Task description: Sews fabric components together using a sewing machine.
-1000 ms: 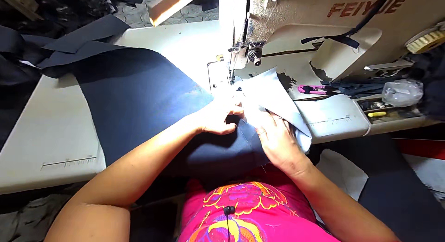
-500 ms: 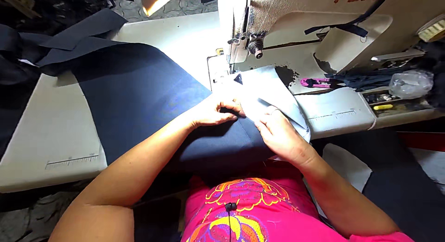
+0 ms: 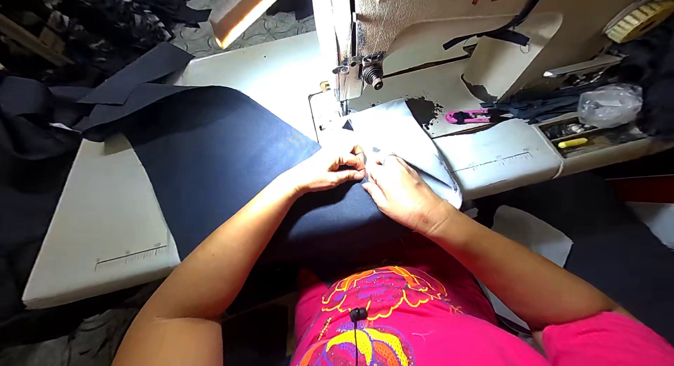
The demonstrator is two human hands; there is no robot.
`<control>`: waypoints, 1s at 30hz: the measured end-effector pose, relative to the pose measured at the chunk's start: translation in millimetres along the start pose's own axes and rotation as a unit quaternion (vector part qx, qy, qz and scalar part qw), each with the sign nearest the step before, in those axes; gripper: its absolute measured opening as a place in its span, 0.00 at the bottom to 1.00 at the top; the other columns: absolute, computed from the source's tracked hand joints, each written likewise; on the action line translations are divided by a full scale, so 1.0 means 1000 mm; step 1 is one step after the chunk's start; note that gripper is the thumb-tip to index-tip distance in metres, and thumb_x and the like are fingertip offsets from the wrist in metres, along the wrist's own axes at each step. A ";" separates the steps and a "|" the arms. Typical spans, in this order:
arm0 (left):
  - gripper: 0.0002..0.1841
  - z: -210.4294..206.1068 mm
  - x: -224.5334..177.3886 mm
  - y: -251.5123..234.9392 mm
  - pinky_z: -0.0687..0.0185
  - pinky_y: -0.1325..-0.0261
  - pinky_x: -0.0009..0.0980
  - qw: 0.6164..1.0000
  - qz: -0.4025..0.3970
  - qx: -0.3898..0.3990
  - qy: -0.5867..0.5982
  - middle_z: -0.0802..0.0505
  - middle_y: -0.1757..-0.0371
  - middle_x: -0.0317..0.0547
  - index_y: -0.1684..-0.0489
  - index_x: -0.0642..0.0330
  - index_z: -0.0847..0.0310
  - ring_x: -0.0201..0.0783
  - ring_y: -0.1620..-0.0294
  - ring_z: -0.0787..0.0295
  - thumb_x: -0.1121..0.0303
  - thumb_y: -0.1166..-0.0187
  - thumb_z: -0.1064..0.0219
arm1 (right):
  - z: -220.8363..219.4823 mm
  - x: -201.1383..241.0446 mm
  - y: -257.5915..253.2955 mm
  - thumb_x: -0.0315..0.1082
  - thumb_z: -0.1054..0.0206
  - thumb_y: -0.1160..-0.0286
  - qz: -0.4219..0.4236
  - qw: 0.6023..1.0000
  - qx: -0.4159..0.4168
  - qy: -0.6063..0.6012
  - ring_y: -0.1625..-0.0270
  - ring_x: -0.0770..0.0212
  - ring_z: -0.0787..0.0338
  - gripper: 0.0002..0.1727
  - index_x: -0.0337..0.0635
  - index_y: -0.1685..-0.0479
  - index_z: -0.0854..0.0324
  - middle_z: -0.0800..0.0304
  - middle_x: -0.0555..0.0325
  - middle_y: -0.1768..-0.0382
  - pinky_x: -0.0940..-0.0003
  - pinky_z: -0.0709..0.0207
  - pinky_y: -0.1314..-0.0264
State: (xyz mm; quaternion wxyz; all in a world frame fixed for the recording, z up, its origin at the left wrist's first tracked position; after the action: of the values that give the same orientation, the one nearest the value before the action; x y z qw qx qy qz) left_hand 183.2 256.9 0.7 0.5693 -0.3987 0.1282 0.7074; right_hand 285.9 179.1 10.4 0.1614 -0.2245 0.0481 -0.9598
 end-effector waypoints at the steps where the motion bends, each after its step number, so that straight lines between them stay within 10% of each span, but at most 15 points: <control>1: 0.11 0.000 0.000 0.000 0.28 0.41 0.23 1.000 -0.001 0.000 -0.003 0.13 0.56 0.42 0.66 0.62 0.08 0.28 0.47 0.20 0.67 0.19 0.36 | -0.001 0.000 -0.001 0.33 0.35 0.17 -0.003 1.000 0.024 0.001 0.41 0.39 0.13 0.13 0.28 0.59 0.14 0.15 0.37 0.50 0.48 0.18 0.40; 9: 0.11 0.003 0.005 -0.002 0.29 0.40 0.25 0.999 0.009 0.022 -0.024 0.14 0.55 0.44 0.67 0.63 0.10 0.30 0.46 0.21 0.69 0.19 0.38 | 0.006 0.001 -0.007 0.25 0.40 0.18 -0.001 0.996 0.077 -0.042 0.45 0.42 0.12 0.13 0.29 0.68 0.14 0.13 0.39 0.59 0.46 0.22 0.40; 15: 0.10 0.008 -0.002 -0.004 0.29 0.41 0.34 0.992 0.046 -0.044 -0.113 0.13 0.57 0.46 0.75 0.59 0.11 0.37 0.47 0.19 0.63 0.30 0.26 | 0.010 -0.003 -0.014 0.44 0.42 0.10 -0.091 0.968 0.207 0.112 0.47 0.39 0.09 0.20 0.33 0.51 0.15 0.10 0.39 0.57 0.40 0.20 0.51; 20: 0.09 -0.020 -0.043 0.014 0.22 0.41 0.53 0.915 0.104 -0.185 -0.343 0.08 0.56 0.50 0.68 0.60 0.07 0.51 0.47 0.13 0.67 0.21 0.31 | 0.015 -0.008 -0.015 0.38 0.27 0.26 0.191 0.975 0.032 0.112 0.57 0.44 0.07 0.15 0.43 0.43 0.09 0.09 0.45 0.53 0.46 0.15 0.63; 22: 0.18 -0.046 -0.047 0.025 0.26 0.33 0.65 0.889 0.216 -0.169 -0.368 0.08 0.37 0.52 0.42 0.63 0.09 0.56 0.30 0.15 0.60 0.14 0.40 | 0.009 -0.012 -0.009 0.36 0.32 0.23 0.274 0.956 0.024 0.104 0.64 0.50 0.09 0.12 0.41 0.50 0.09 0.11 0.49 0.62 0.54 0.17 0.67; 24: 0.27 -0.060 -0.043 0.036 0.43 0.25 0.80 0.891 0.256 -0.157 -0.340 0.17 0.19 0.50 0.21 0.59 0.21 0.58 0.14 0.29 0.53 0.09 0.50 | 0.007 -0.015 0.000 0.34 0.38 0.19 0.315 0.942 0.017 0.114 0.60 0.50 0.09 0.14 0.38 0.48 0.08 0.09 0.48 0.61 0.54 0.17 0.59; 30: 0.24 -0.038 -0.023 0.031 0.51 0.19 0.78 0.951 0.144 -0.079 -0.263 0.17 0.19 0.42 0.26 0.48 0.16 0.52 0.12 0.32 0.50 0.11 0.48 | 0.001 -0.026 0.018 0.37 0.50 0.12 0.367 0.924 -0.025 0.102 0.16 0.50 0.25 0.21 0.38 0.44 0.10 0.16 0.49 0.25 0.48 0.40 0.12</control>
State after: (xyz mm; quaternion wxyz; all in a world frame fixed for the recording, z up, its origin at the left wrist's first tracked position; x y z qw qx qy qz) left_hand 171.3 206.6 -16.2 0.4414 -0.2194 -0.0257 0.8697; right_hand 313.5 170.6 -3.0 0.4909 -0.0955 0.1675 -0.8496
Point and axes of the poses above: each hand's wrist, its own y-axis away from the middle knuckle, its own z-axis out of the back of the hand, x = y × z, the point moved 7 cm from there along -y, towards the middle knuckle
